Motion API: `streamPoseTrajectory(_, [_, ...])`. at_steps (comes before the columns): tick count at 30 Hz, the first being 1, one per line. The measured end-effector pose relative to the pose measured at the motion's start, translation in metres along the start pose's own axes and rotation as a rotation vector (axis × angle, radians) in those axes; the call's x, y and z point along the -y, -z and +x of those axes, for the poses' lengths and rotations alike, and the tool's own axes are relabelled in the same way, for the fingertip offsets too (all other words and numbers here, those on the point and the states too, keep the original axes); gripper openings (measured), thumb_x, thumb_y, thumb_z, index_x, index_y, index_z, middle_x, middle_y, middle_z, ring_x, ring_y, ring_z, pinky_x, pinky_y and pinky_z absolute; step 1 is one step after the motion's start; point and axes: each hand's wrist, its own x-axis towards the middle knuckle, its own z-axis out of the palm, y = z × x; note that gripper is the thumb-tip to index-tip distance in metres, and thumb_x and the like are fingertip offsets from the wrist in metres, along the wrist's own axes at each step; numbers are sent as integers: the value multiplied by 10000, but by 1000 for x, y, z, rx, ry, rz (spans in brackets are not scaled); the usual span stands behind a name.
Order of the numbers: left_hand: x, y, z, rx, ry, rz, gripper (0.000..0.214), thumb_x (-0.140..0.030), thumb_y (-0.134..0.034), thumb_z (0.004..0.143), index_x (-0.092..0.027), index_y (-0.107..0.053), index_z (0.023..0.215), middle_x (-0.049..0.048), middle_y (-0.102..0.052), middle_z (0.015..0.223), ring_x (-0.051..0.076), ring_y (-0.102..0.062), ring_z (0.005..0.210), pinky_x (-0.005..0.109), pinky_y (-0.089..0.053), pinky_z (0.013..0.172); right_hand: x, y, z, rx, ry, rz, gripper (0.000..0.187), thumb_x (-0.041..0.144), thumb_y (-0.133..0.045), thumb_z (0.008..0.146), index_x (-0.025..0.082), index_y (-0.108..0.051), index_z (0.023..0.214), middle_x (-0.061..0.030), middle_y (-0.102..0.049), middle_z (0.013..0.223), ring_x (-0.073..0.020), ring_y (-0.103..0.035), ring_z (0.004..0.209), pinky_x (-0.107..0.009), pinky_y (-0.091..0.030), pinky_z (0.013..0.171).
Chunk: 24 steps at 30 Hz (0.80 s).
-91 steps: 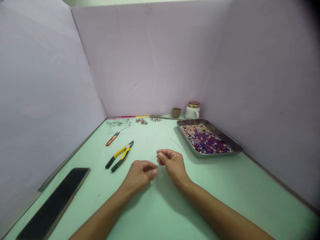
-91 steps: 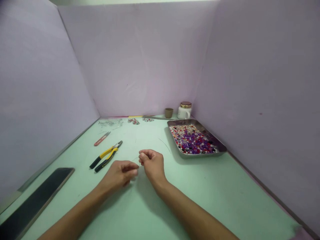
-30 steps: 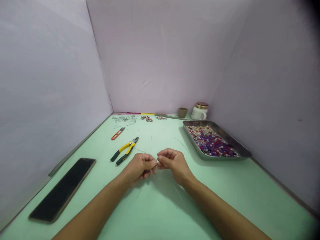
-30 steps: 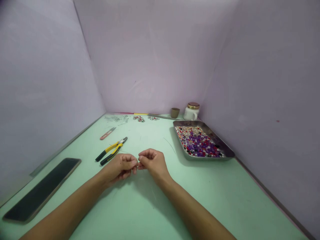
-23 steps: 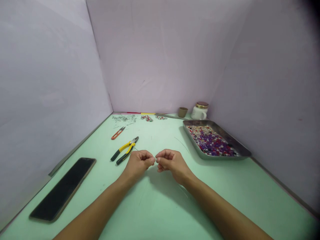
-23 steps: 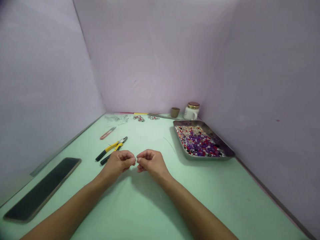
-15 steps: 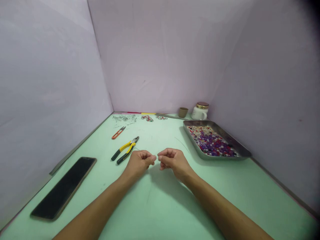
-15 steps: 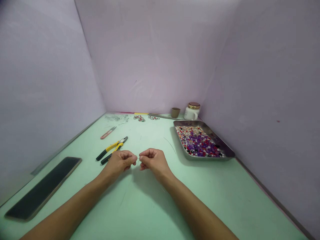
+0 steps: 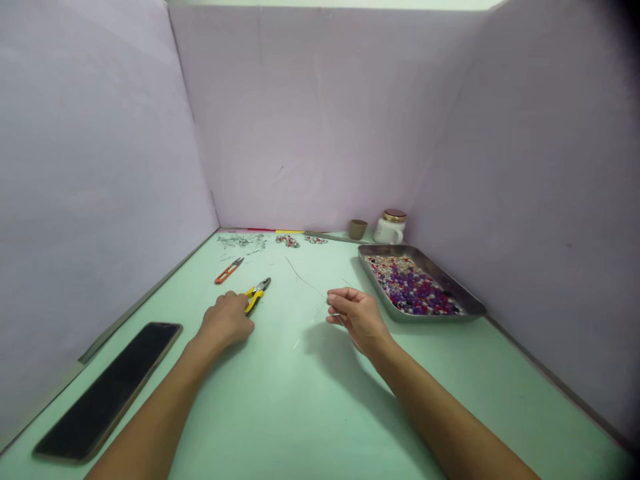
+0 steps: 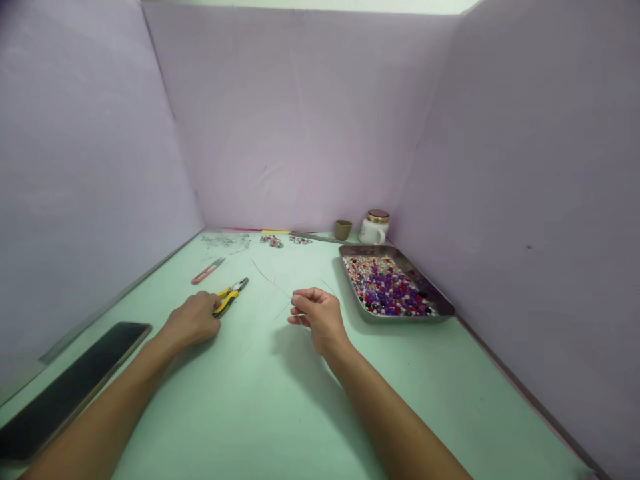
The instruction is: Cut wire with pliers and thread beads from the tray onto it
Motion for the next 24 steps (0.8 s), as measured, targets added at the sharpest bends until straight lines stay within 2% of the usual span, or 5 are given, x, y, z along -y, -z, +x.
streamPoseTrajectory(7, [-14, 1, -6, 7, -57, -147, 275, -153, -441, 540, -180, -555, 789, 98, -520, 860, 230, -498, 722, 290, -335, 528, 4, 3, 3, 2, 3, 42, 194, 198, -705, 513, 133, -581, 647, 34, -535, 519, -77, -513, 471, -229, -487, 477])
streamPoseTrajectory(10, [-18, 10, -25, 238, -191, -702, 285, -121, -400, 527, -174, -544, 767, 31, -492, 681, 160, -448, 601, 253, -286, 489, 10, 6, 4, -6, -1, 76, 203, 199, -706, 511, 141, -581, 660, 36, -540, 524, -76, -517, 482, -218, -483, 480])
streamPoseTrajectory(14, [-31, 21, -49, 549, -330, -1236, 459, -48, -393, 442, -145, -564, 857, 19, -500, 768, 136, -422, 673, 240, -294, 555, 14, 7, 5, -21, 15, 101, 210, 200, -708, 497, 145, -580, 654, 35, -546, 541, -75, -517, 478, -213, -475, 468])
streamPoseTrajectory(19, [-45, 23, -58, 693, -376, -1400, 480, -32, -383, 436, -131, -578, 863, 34, -510, 810, 140, -421, 705, 254, -305, 608, 12, 5, 3, -5, 66, 58, 190, 197, -702, 504, 136, -583, 638, 26, -556, 552, -79, -518, 473, -224, -473, 454])
streamPoseTrajectory(24, [-47, 21, -59, 698, -396, -1417, 411, -74, -396, 463, -121, -566, 835, 66, -512, 846, 170, -432, 739, 280, -332, 622, 12, 2, 1, 1, 103, 31, 152, 191, -679, 522, 132, -583, 623, 30, -542, 523, -79, -508, 465, -227, -475, 438])
